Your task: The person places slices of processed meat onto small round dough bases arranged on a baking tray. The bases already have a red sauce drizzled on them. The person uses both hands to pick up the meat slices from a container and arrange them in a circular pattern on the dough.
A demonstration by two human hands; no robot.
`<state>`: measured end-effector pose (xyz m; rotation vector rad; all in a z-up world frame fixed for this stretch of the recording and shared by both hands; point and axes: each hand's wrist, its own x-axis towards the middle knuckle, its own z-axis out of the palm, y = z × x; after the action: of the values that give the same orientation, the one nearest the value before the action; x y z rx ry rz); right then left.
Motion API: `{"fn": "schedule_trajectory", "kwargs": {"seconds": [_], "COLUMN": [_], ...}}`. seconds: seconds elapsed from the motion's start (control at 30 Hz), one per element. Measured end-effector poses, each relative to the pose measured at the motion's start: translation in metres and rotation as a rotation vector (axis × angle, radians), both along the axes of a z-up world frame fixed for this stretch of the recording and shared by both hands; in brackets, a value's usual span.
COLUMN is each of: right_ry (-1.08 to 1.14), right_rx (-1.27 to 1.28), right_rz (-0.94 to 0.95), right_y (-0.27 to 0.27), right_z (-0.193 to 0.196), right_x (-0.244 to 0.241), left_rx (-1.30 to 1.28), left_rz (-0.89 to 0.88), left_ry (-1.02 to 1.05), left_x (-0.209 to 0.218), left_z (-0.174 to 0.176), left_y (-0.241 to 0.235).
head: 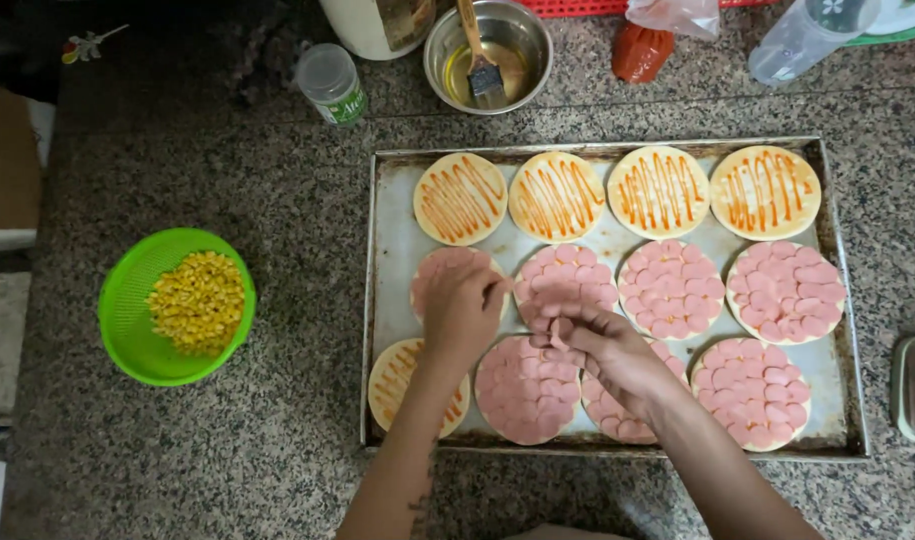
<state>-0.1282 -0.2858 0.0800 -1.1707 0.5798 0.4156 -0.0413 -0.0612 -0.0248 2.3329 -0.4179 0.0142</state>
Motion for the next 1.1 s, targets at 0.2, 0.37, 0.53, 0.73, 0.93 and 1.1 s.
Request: {"fn": "schedule_trajectory", "kwargs": {"seconds": [0.2, 0.37, 0.53, 0.73, 0.93, 1.1], "right_ry": [-0.014, 0.004, 0.028, 0.066, 0.07, 0.075], "right_rx": [-0.032, -0.017, -0.021, -0.045, -0.049, -0.008], "right_rz": [-0.043, -0.074, -0.101, -0.105, -0.14, -0.131], "right_y": [-0.007, -0.018, -0.016, -0.002, 0.0, 0.006], "right_z": [-0.02, -0.046, -0.045, -0.003, 0.001, 0.033], "right_x": [-0.001, -0.005, -0.002, 0.006, 0.006, 0.017], "left_rx": [0.251, 0.263, 0.288, 0.296, 0.305, 0.327], "left_rz": [0.167, 0.206, 0.209, 0.21, 0.213, 0.212], "left_ry": [-0.124, -0.16, -0.207, -0.264, -0.242, -0.289], "left_x": [0.01, 0.009, 0.007, 0.007, 0.006, 0.007], "left_z": [-0.025, -0.041, -0.025, -0.022, -0.014, -0.018], "left_y": [-0.007, -0.008, -0.009, -0.009, -0.009, -0.007]}}
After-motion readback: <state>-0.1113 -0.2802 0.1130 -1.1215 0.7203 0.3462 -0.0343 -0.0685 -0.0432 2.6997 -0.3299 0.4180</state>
